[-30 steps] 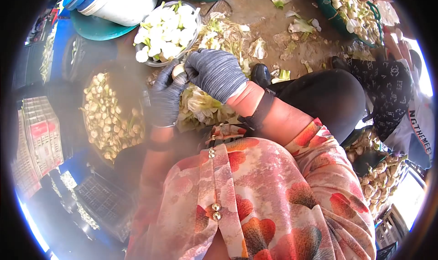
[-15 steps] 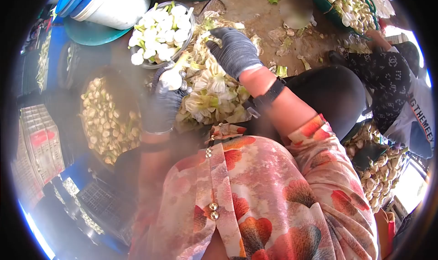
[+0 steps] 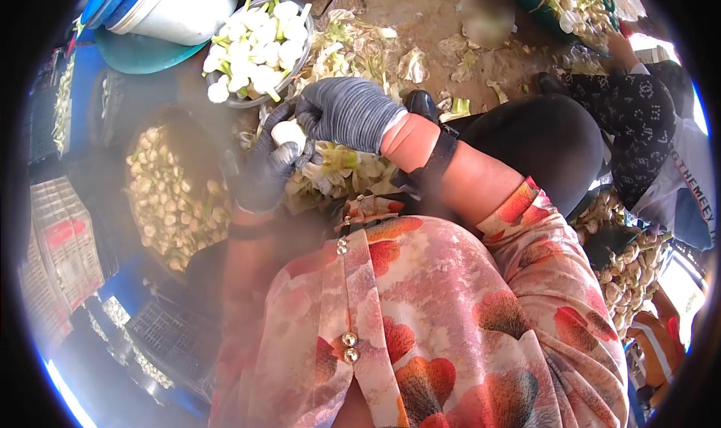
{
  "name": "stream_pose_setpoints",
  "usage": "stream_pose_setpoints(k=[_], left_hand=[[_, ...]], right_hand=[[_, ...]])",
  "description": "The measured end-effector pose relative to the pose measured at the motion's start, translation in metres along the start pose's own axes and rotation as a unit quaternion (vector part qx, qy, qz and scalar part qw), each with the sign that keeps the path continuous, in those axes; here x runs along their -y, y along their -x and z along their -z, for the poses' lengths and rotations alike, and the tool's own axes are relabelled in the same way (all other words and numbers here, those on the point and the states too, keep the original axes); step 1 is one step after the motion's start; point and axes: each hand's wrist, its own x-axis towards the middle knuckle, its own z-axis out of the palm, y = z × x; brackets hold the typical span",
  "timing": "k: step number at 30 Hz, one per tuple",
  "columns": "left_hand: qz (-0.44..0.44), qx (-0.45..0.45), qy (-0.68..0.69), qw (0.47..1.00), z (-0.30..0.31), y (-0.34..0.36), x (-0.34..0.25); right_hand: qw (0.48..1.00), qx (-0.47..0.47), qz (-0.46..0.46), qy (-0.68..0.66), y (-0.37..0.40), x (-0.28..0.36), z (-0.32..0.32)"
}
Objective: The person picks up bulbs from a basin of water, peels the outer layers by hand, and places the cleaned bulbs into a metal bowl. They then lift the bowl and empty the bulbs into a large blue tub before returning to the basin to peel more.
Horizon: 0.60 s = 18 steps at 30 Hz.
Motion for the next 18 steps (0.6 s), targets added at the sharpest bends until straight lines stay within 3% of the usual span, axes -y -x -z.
stream_pose_setpoints(k=[3,4,5,6,7,8,10,15,18], left_hand=[[0.043,-0.010,-0.104,0.994,0.005,0.002,-0.010],[0.047,-0.010,-0.111,0.993,0.006,-0.002,-0.010],[0.050,-0.010,-0.118,0.992,0.008,-0.007,-0.009],[0.119,-0.039,-0.075,0.989,0.014,-0.015,0.001],[0.111,-0.031,-0.083,0.990,0.014,-0.018,0.004],[0.081,-0.015,-0.120,0.989,0.012,-0.023,0.001],[0.008,0.010,-0.217,0.976,0.010,-0.034,-0.003],[-0.191,0.050,-0.482,0.853,0.008,-0.037,-0.009],[-0.094,0.047,-0.564,0.819,-0.033,-0.035,-0.043]], right_hand=[[0.997,-0.018,-0.050,-0.055,-0.004,-0.009,-0.007],[0.998,0.028,-0.046,-0.024,-0.007,-0.013,-0.011],[0.993,-0.035,0.079,-0.082,-0.003,-0.036,-0.029],[0.987,-0.053,0.106,-0.111,0.003,-0.023,-0.013],[0.989,-0.098,0.095,-0.059,0.004,-0.037,-0.023],[0.982,-0.103,0.086,-0.130,0.005,-0.038,-0.023],[0.976,-0.032,-0.058,-0.208,0.010,-0.029,-0.011],[0.979,-0.061,-0.066,-0.180,0.013,-0.043,-0.012],[0.980,-0.089,-0.067,-0.165,0.010,-0.052,-0.013]])
